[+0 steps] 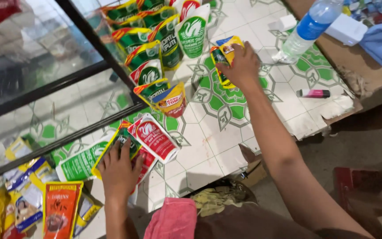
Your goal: Organizing and restocking various condiment pouches, snacks, and detergent packets on a store counter and shelf.
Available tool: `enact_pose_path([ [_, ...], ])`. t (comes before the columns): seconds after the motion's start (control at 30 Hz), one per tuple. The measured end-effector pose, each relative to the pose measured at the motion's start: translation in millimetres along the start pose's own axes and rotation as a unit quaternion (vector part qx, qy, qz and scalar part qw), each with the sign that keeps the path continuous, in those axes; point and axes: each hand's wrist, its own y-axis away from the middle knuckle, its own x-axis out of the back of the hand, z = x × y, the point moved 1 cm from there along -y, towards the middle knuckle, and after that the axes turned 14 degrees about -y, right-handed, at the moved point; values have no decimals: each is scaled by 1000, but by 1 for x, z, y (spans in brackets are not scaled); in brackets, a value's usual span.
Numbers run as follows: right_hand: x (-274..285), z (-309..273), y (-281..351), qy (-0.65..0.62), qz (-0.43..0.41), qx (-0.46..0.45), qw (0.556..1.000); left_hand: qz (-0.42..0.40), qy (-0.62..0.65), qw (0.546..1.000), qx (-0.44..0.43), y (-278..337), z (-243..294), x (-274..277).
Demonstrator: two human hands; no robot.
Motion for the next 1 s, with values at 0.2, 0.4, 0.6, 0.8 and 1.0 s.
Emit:
enact_pose_path([
  [0.2, -22, -5, 0, 116, -124, -112, 979, 18, -14, 1000, -3, 0, 1, 4],
  [0.4, 2, -47, 73, 132, -220, -54, 965, -11, -13, 1000, -13, -4, -1, 6],
  [0.6, 15, -32, 78, -8, -178, -79, 981, -66, 41, 996, -50, -14, -8, 15],
  [0.8, 14, -54, 71, 26, -209, -92, 973, -17, 180, 973, -146, -32, 30, 46],
  [1.0, -2, 9, 69, -132, -225, -150, 954, 1, 288, 930, -230, -23, 74, 57],
])
